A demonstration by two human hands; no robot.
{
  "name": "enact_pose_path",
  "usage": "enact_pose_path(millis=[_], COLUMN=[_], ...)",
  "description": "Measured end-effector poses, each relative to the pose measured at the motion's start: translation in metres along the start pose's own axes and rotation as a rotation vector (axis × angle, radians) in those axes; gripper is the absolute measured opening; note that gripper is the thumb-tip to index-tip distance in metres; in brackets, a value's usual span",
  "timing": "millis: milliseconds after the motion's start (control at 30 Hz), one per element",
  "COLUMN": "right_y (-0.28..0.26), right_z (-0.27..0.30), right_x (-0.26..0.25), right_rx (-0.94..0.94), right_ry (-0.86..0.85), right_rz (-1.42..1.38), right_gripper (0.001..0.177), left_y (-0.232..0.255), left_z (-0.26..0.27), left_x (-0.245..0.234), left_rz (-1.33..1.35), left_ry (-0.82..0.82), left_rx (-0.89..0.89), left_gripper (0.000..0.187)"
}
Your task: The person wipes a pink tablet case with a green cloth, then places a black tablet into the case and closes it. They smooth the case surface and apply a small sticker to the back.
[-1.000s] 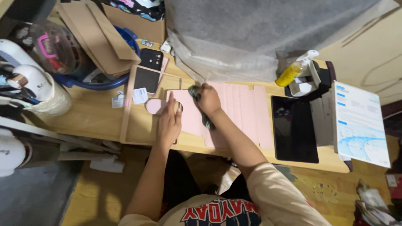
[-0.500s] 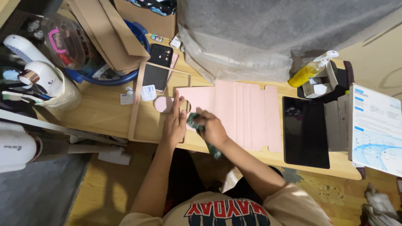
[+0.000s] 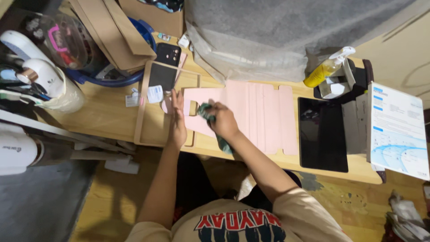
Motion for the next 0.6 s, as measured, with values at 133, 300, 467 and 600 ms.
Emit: enact_pose_path(millis=[133,300,467,600], right_y=[-0.023,-0.046,-0.065,-0.05], right_z=[0.05,0.024,-0.003,0.014], right_x=[-0.005,0.012,0.04,0.026], right_rx=[-0.096,-0.163,-0.164,-0.055], right_ry=[-0.071,-0.057,-0.125,-0.02], right_rz=[-0.088,-0.114,0.01,0.062], right_gripper=[0.035,0.042,0.044,0.037], left_y=[-0.008,-0.005,-0.009,-0.012], left_z=[0.005,0.007,0.009,0.004], left_x=[-0.007,-0.011,-0.022,-0.013], left_rz=[0.069,0.32,0.245,-0.087], left_ry=[0.033,0.102,0.174,0.156], left_rx=[-0.076,0.08,0.207,0.134], left_gripper=[0.081,0.082,0.079,0.074])
Point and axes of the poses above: each hand's wrist, its own z-axis away from the middle knuckle, its own x-axis out of the palm, y = z × x, the point moved 2 cm from there along -z, towards the middle knuckle, and after that the axes turned 9 degrees about z, right-handed, at the moved point
